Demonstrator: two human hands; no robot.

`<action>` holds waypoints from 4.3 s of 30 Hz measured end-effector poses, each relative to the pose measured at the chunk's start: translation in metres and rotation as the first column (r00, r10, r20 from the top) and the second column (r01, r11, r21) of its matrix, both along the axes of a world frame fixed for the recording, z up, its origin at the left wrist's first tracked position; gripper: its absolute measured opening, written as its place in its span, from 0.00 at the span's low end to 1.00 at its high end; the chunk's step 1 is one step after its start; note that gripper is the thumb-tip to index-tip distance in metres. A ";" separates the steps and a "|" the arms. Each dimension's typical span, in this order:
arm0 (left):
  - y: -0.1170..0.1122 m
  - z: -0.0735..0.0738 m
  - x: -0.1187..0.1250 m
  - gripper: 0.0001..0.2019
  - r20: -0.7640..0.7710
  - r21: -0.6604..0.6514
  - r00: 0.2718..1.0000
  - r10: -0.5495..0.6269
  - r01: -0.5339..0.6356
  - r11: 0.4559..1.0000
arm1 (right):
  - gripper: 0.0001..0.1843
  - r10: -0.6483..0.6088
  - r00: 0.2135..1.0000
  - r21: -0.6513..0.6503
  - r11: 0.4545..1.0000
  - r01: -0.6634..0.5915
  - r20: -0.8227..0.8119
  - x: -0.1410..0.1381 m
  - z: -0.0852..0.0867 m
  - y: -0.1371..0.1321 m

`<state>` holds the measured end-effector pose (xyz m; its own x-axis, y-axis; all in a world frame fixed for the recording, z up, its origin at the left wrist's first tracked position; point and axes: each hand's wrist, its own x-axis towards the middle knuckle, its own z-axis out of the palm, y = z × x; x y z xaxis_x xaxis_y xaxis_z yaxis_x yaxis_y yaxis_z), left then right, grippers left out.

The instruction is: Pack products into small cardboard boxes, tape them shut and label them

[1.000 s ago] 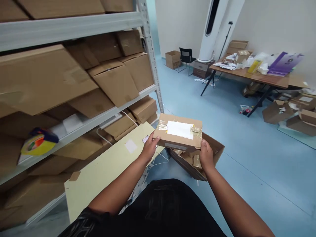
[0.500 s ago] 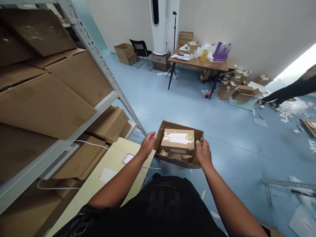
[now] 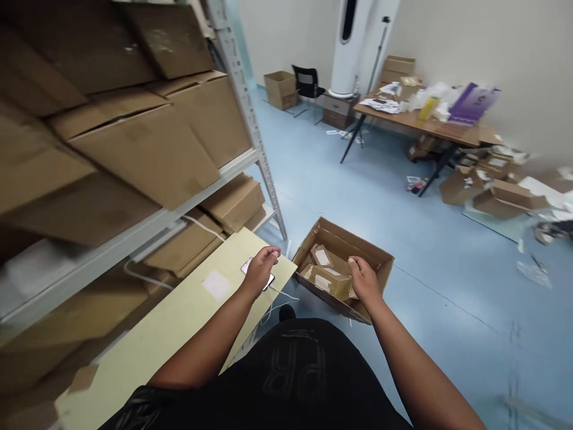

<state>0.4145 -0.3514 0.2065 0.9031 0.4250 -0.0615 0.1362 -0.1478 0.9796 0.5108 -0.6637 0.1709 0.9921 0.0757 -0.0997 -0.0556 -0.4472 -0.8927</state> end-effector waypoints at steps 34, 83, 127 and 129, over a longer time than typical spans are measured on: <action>-0.176 -0.037 -0.560 0.16 0.018 -0.041 0.162 0.987 -0.986 0.162 | 0.29 0.958 0.286 0.184 0.276 -0.943 0.028 -0.313 0.011 0.181; -0.486 -0.140 -0.874 0.38 -0.660 0.616 -0.696 0.284 -0.717 -0.325 | 0.31 0.501 -0.816 -0.077 -0.862 -0.502 -0.290 -0.687 -0.055 0.166; -0.524 -0.033 -0.853 0.20 -0.342 0.114 -0.893 0.291 -0.347 -0.931 | 0.26 0.286 -0.890 0.003 -0.952 -0.307 -0.355 -0.739 -0.062 0.128; -0.523 -0.027 -0.838 0.20 -0.269 -0.121 -0.888 0.374 -0.354 -0.927 | 0.25 0.266 -0.898 0.054 -0.952 -0.303 -0.351 -0.764 -0.047 0.112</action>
<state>-0.4231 -0.8742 0.1797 -0.9340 -0.0560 -0.3529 -0.3571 0.1761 0.9173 -0.2530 -0.5515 0.1236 -0.8819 0.1761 -0.4372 0.4705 0.2723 -0.8394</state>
